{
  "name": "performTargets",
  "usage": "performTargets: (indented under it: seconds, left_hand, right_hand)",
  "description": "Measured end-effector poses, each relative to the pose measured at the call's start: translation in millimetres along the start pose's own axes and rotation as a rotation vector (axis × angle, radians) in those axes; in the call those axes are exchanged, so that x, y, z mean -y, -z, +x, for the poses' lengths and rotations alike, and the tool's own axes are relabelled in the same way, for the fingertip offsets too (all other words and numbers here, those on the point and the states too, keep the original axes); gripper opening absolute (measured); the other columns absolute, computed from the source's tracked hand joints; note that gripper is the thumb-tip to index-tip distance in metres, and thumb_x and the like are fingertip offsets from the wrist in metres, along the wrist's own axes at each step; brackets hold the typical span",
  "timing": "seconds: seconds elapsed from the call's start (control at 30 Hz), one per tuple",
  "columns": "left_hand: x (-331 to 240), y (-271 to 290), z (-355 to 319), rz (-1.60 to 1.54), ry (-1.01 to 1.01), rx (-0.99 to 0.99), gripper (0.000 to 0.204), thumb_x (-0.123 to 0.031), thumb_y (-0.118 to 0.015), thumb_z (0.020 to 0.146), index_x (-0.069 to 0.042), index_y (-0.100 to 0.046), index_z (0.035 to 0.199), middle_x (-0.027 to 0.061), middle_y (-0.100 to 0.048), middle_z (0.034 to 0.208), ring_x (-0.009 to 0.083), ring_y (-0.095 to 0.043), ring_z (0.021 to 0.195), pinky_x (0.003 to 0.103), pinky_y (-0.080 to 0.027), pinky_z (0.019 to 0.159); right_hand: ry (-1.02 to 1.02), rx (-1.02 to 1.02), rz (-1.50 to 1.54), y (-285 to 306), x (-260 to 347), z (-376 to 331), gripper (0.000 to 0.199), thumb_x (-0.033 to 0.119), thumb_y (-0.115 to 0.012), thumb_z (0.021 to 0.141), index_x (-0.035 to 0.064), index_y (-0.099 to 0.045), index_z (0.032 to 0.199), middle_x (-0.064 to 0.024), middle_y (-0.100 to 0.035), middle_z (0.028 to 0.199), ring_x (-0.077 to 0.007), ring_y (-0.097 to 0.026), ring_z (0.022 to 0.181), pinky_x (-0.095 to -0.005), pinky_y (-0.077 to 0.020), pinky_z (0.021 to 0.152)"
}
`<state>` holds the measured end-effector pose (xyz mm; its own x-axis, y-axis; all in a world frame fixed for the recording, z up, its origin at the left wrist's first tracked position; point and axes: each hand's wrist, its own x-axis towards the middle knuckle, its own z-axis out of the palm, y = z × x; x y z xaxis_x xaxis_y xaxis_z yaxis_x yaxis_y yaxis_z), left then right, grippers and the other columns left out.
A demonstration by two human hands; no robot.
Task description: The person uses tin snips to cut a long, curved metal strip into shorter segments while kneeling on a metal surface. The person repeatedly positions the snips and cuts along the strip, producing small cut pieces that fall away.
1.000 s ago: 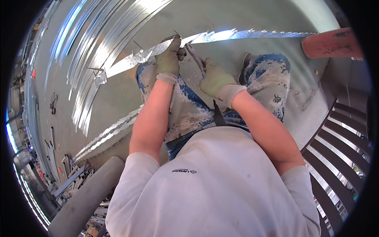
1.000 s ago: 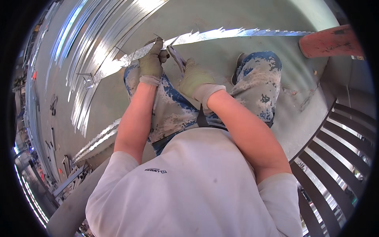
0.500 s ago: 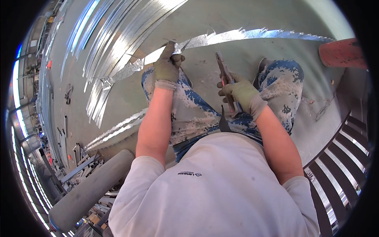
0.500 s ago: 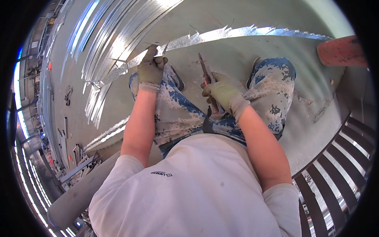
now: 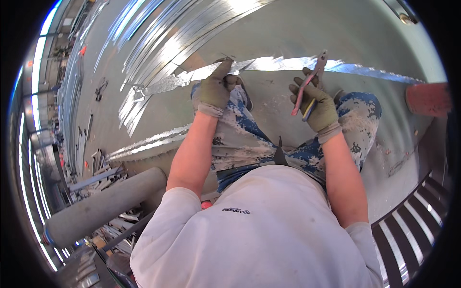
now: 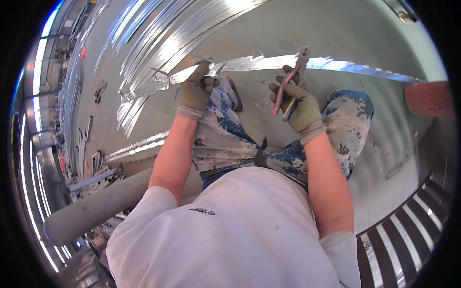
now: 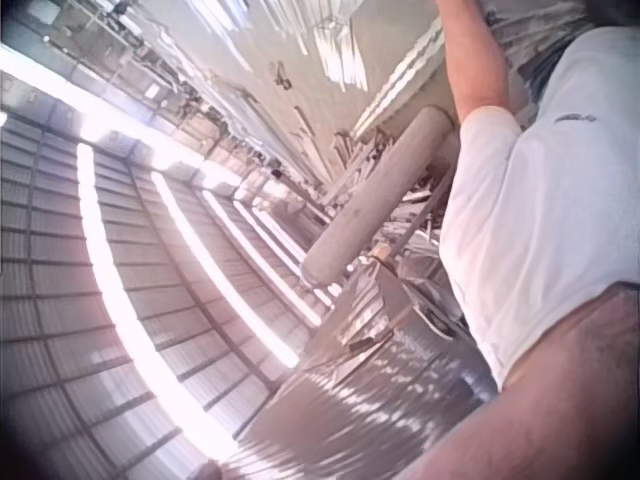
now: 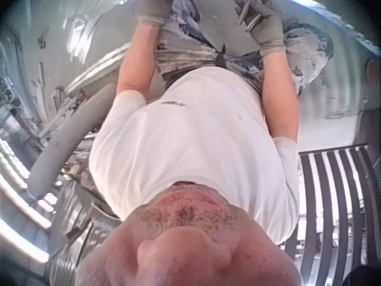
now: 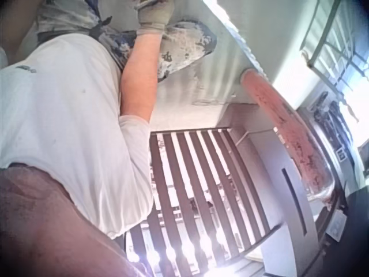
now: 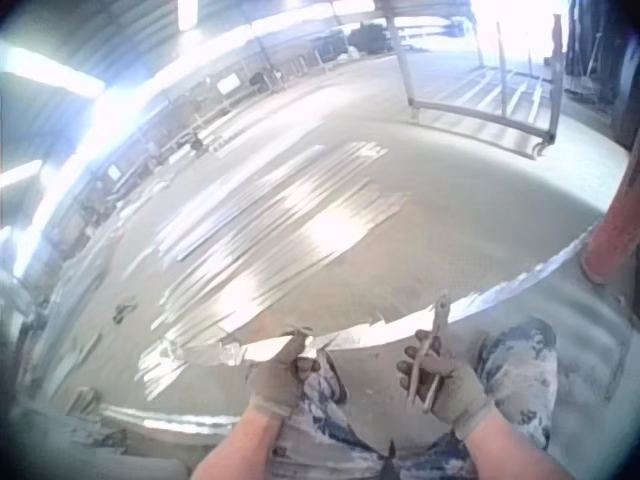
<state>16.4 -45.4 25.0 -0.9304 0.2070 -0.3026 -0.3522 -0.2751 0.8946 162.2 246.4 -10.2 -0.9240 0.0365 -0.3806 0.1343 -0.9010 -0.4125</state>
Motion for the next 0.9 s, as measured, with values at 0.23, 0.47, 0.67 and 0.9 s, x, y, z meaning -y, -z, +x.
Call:
performTargets:
  seconds: [0.23, 0.47, 0.67, 0.9]
  left_hand:
    - [-28, -6, -35, 0.213, -0.113, 0.035, 0.037, -0.012, -0.07, 0.113, -0.005, -0.069, 0.149, -0.0046, -0.054, 0.08, 0.0092, -0.052, 0.071, 0.033, -0.058, 0.084]
    - [-36, 0, -54, 0.109, -0.149, 0.254, 0.067, -0.023, -0.074, 0.108, -0.007, -0.047, 0.167, 0.0044, -0.063, 0.115, 0.0196, -0.067, 0.107, 0.045, -0.059, 0.106]
    - [-12, -29, -40, 0.058, -0.005, 0.272, 0.059, -0.024, -0.069, 0.113, -0.007, -0.048, 0.166, 0.0107, -0.067, 0.139, 0.0213, -0.071, 0.125, 0.044, -0.061, 0.106]
    - [-9, -39, -13, 0.18, -0.059, 0.18, 0.05, -0.045, -0.05, 0.122, -0.006, -0.063, 0.151, 0.0077, -0.068, 0.141, 0.0217, -0.072, 0.118, 0.043, -0.062, 0.105]
  right_hand:
    - [-0.008, 0.186, -0.032, -24, 17, 28, 0.052, 0.005, -0.071, 0.104, 0.0073, -0.06, 0.154, -0.012, -0.07, 0.131, -0.032, -0.075, 0.118, -0.0454, -0.0661, 0.094]
    - [-0.022, 0.176, -0.086, -47, 20, 25, 0.05, 0.005, -0.07, 0.105, 0.0059, -0.061, 0.154, -0.0128, -0.071, 0.131, -0.0323, -0.076, 0.117, -0.0461, -0.0678, 0.091]
    - [-0.052, 0.127, -0.134, -56, 12, 21, 0.049, 0.004, -0.068, 0.106, 0.0057, -0.061, 0.155, -0.0135, -0.072, 0.132, -0.0324, -0.077, 0.118, -0.047, -0.0686, 0.09]
    - [-0.068, 0.12, -0.168, -67, 10, 22, 0.049, 0.007, -0.067, 0.108, 0.006, -0.06, 0.156, -0.0143, -0.073, 0.131, -0.0335, -0.079, 0.114, -0.0475, -0.0688, 0.089]
